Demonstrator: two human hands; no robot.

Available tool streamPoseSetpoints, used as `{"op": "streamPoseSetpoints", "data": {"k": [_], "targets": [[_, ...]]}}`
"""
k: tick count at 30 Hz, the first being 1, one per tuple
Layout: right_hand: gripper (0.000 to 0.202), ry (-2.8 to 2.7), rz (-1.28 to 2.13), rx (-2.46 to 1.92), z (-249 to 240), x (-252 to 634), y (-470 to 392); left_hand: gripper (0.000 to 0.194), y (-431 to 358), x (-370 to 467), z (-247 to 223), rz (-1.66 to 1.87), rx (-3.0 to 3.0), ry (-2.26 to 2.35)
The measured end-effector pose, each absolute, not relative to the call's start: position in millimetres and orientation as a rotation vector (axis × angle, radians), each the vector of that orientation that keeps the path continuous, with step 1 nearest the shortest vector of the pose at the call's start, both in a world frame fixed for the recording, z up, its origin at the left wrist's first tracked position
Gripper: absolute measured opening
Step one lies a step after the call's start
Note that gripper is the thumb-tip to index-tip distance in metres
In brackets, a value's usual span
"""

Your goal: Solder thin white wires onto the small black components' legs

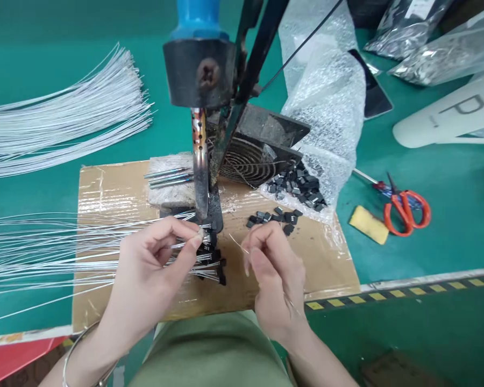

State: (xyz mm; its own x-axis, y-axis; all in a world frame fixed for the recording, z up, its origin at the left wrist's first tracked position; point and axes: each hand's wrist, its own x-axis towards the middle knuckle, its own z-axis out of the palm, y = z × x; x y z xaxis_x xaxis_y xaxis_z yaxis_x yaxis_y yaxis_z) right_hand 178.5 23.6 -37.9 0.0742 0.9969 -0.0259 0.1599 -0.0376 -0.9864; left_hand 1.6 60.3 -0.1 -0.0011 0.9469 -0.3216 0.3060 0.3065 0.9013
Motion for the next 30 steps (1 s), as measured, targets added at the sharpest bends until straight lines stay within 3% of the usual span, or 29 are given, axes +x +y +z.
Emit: {"op": "streamPoseSetpoints", "data": {"k": [2,8,30], "targets": [[0.028,-1.297,1.075,-1.378,-37,180,26,0.010,61,1,0,0.763,1.196,1.535],[0.017,-1.294,1.077,-1.222,-30,174,35,0.009,64,0,3,0.773,1.176,1.537],[0.021,-1.101,1.200,-1.237,-23,164,49,0.011,74,5,12,0.896,1.166,1.612]]}}
